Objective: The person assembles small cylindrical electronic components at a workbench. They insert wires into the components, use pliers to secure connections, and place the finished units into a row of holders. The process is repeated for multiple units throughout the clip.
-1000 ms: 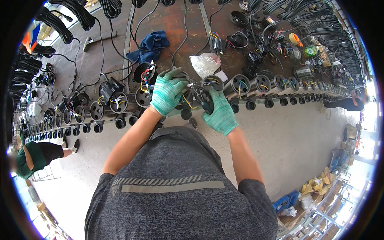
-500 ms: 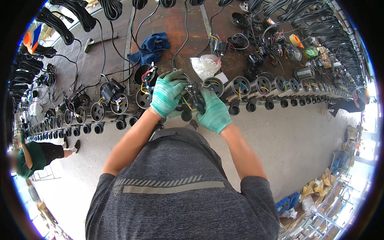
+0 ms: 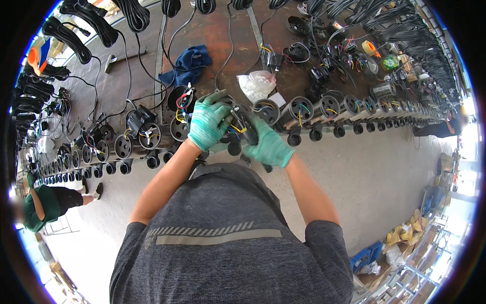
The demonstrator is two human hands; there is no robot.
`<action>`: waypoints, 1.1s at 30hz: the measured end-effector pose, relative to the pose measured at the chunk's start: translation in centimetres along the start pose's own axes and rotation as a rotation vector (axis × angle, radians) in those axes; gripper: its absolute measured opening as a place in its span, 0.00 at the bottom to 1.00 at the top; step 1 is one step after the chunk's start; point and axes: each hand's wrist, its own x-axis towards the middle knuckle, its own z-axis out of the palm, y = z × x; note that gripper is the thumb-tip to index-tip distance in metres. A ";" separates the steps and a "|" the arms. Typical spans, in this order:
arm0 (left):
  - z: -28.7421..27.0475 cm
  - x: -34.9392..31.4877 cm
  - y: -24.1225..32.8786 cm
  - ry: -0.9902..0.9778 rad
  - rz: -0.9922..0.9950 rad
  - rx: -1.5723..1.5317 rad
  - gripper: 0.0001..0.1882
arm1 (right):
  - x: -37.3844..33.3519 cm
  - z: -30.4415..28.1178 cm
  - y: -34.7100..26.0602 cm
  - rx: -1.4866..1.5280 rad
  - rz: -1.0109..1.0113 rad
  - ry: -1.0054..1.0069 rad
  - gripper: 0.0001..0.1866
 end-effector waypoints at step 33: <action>-1.1 1.4 0.1 -0.064 -0.184 -0.222 0.21 | 1.2 -7.1 5.7 -0.727 -0.154 0.501 0.21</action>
